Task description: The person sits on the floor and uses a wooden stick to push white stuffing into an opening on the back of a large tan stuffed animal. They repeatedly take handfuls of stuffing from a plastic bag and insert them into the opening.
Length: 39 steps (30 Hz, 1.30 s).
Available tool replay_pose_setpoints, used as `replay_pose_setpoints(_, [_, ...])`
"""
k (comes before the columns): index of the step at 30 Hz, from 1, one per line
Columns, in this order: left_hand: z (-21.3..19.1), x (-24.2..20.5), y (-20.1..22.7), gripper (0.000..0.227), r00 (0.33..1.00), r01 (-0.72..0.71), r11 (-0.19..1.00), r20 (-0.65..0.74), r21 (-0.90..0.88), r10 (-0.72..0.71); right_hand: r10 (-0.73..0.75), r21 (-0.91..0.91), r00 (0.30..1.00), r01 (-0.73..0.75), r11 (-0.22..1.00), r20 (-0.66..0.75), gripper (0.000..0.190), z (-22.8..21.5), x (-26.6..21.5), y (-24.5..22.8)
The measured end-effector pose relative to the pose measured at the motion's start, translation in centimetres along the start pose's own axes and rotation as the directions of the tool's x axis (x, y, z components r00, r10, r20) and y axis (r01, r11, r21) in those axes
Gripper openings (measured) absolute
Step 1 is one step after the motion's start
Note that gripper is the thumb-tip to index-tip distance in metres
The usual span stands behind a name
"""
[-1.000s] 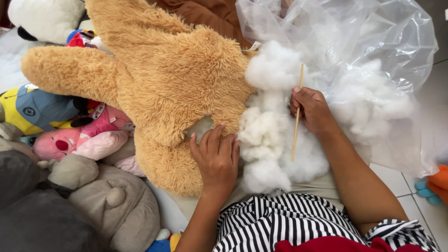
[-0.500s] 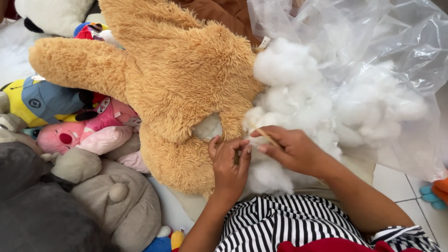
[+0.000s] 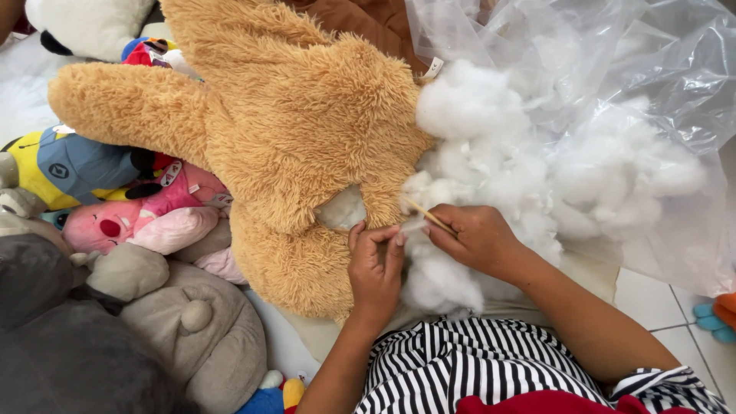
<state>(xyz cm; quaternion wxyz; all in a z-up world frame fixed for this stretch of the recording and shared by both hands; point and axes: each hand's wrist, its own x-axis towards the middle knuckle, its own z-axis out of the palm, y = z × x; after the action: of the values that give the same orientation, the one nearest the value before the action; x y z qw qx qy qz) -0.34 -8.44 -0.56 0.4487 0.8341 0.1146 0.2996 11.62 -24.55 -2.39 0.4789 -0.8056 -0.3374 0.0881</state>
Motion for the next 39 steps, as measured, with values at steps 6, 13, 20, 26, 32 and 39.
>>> replay_pose_setpoints(6, [-2.9,1.4,1.0,0.016,0.992,0.059,0.995,-0.107,-0.082,-0.067,0.335,-0.31,0.94,-0.301,0.902,0.061,0.023,-1.0,1.3,2.0])
replay_pose_setpoints(13, [-4.5,4.7,-2.7,0.02,0.888,-0.27,0.822,-0.2,0.501,0.414,0.499,-0.271,0.842,-0.441,0.856,0.207,0.035,-1.9,2.5,0.0])
replay_pose_setpoints(20, [-4.0,4.5,-4.1,0.029,0.814,-0.286,0.61,-0.149,0.739,0.561,0.294,0.136,0.955,-0.285,0.949,-0.045,0.035,-2.9,0.6,1.1])
replay_pose_setpoints(26, [-4.9,4.0,-2.3,0.013,0.797,-0.28,0.687,-0.237,0.671,0.556,0.009,0.254,0.871,0.133,0.958,-0.491,0.041,-7.1,-2.1,-1.0])
replay_pose_setpoints(32, [-5.2,4.0,-2.5,0.016,0.784,-0.231,0.696,-0.293,0.68,0.547,-0.287,-0.005,0.604,0.424,0.905,-0.743,0.073,-7.7,-0.7,-3.6])
replay_pose_setpoints(39, [-5.2,3.5,-3.6,0.015,0.798,-0.235,0.709,-0.284,0.664,0.531,-0.442,0.006,0.76,0.505,0.863,-0.477,0.053,-1.8,2.6,-11.0])
